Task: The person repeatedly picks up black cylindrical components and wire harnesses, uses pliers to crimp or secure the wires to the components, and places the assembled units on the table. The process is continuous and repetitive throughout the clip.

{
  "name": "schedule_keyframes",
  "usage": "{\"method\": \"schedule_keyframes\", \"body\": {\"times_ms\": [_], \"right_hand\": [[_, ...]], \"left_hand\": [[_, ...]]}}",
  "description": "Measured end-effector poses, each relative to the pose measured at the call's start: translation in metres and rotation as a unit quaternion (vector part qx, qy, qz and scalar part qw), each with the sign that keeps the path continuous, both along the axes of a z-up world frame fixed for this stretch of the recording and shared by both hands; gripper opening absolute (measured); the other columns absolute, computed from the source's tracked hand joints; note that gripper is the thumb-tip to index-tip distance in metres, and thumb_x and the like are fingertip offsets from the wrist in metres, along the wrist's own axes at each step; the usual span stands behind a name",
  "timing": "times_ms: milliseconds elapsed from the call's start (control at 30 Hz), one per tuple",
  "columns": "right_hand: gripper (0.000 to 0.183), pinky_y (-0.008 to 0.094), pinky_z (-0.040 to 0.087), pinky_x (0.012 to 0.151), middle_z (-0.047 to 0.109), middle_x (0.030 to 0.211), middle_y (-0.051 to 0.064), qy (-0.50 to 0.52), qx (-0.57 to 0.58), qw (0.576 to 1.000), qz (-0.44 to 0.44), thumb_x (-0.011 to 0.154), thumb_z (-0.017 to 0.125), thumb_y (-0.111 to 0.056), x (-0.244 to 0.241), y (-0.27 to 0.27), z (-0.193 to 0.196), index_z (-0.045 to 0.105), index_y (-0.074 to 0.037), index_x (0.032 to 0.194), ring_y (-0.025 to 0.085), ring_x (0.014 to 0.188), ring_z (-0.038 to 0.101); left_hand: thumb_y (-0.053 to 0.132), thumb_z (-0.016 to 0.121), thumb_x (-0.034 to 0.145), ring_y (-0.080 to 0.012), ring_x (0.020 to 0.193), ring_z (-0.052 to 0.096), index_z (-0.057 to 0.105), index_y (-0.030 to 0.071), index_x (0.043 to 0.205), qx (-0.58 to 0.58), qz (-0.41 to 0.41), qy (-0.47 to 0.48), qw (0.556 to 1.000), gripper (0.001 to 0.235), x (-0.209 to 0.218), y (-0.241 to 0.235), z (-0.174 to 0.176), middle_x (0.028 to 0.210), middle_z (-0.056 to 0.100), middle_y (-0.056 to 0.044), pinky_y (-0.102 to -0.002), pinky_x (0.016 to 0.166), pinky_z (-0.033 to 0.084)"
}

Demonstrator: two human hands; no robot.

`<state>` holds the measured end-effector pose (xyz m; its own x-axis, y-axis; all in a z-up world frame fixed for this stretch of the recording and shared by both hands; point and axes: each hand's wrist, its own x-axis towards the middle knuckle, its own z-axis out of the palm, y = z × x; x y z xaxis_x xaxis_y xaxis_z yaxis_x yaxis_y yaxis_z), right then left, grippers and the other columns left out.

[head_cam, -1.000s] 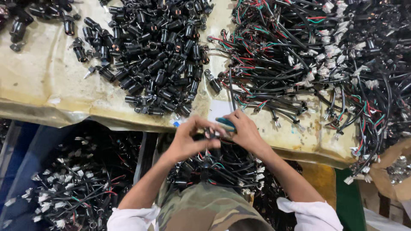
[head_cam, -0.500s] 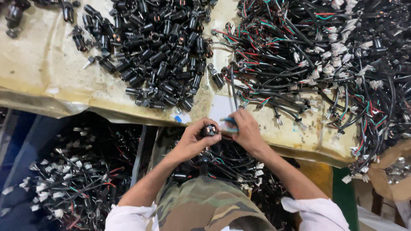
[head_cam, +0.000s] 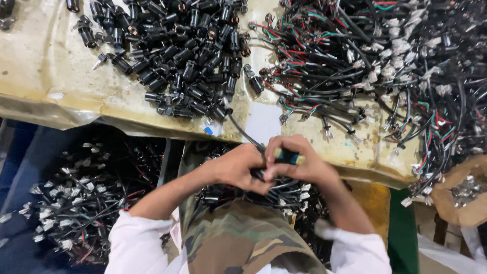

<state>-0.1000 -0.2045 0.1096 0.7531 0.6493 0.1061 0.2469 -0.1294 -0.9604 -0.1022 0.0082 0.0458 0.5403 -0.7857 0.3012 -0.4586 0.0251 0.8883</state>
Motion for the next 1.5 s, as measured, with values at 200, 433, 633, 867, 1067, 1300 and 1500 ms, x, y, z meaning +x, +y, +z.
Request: {"method": "schedule_keyframes", "body": {"times_ms": [200,433,633,867,1067,1300,1500], "right_hand": [[0.026,0.026,0.054,0.077,0.063,0.093,0.004,-0.002,0.118,0.964,-0.240,0.086,0.079,0.003,-0.051,0.008,-0.052,0.054,-0.005,0.092,0.013,0.085,0.063],[0.034,0.032,0.052,0.087,0.061,0.107,0.007,-0.145,0.032,0.975,-0.163,0.081,0.087,-0.018,-0.057,-0.010,-0.020,0.061,-0.007,0.100,0.018,0.099,0.063],[0.035,0.037,0.049,0.093,0.059,0.108,0.009,-0.144,-0.033,0.981,-0.124,0.080,0.088,-0.018,-0.033,0.003,-0.013,0.065,-0.009,0.104,0.024,0.107,0.058],[0.025,0.033,0.053,0.086,0.065,0.100,0.006,-0.146,-0.006,0.986,-0.077,0.086,0.084,-0.006,-0.019,-0.010,-0.033,0.063,-0.006,0.100,0.022,0.095,0.067],[0.017,0.029,0.055,0.054,0.062,0.091,0.005,-0.023,0.329,0.925,-0.191,0.095,0.081,-0.016,-0.025,-0.026,0.007,0.064,-0.010,0.097,0.017,0.072,0.064],[0.030,0.046,0.051,0.072,0.065,0.096,0.012,-0.260,-0.351,0.896,-0.076,0.074,0.082,-0.016,0.030,-0.002,-0.032,0.067,-0.007,0.098,0.036,0.087,0.065],[0.038,0.047,0.050,0.076,0.063,0.101,0.013,-0.259,-0.326,0.906,-0.080,0.068,0.080,-0.010,0.060,-0.010,-0.103,0.065,-0.007,0.103,0.037,0.095,0.064]], "left_hand": [[0.026,0.081,0.068,-0.0332,0.065,0.066,0.070,0.008,0.083,0.019,0.258,-0.025,0.966,0.026,-0.028,-0.010,-0.010,0.072,0.065,-0.014,-0.038,0.057,0.050],[0.025,0.085,0.078,-0.0287,0.063,0.066,0.067,0.008,0.086,-0.093,0.274,-0.008,0.957,0.026,-0.055,-0.019,-0.006,0.073,0.064,-0.011,-0.036,0.057,0.050],[0.016,0.081,0.070,-0.0310,0.056,0.056,0.061,0.003,0.077,-0.050,0.220,-0.009,0.974,0.025,-0.029,-0.009,-0.013,0.066,0.056,-0.014,-0.037,0.054,0.046],[0.019,0.083,0.067,-0.0235,0.062,0.064,0.067,0.005,0.087,-0.058,0.223,-0.007,0.973,0.029,-0.016,-0.004,-0.001,0.071,0.063,-0.009,-0.033,0.059,0.050],[0.020,0.077,0.086,-0.0122,0.085,0.063,0.071,0.005,0.103,-0.142,0.168,0.186,0.958,0.024,-0.007,0.017,-0.003,0.090,0.067,-0.002,-0.028,0.080,0.050],[0.036,0.056,0.094,-0.0130,0.086,0.054,0.061,0.001,0.092,-0.225,0.126,0.270,0.928,0.035,-0.010,0.027,-0.018,0.090,0.058,-0.003,-0.028,0.082,0.043],[0.033,0.057,0.091,-0.0138,0.085,0.054,0.061,-0.001,0.092,-0.231,0.135,0.271,0.925,0.034,-0.013,0.034,-0.021,0.091,0.058,-0.004,-0.029,0.081,0.044]]}}
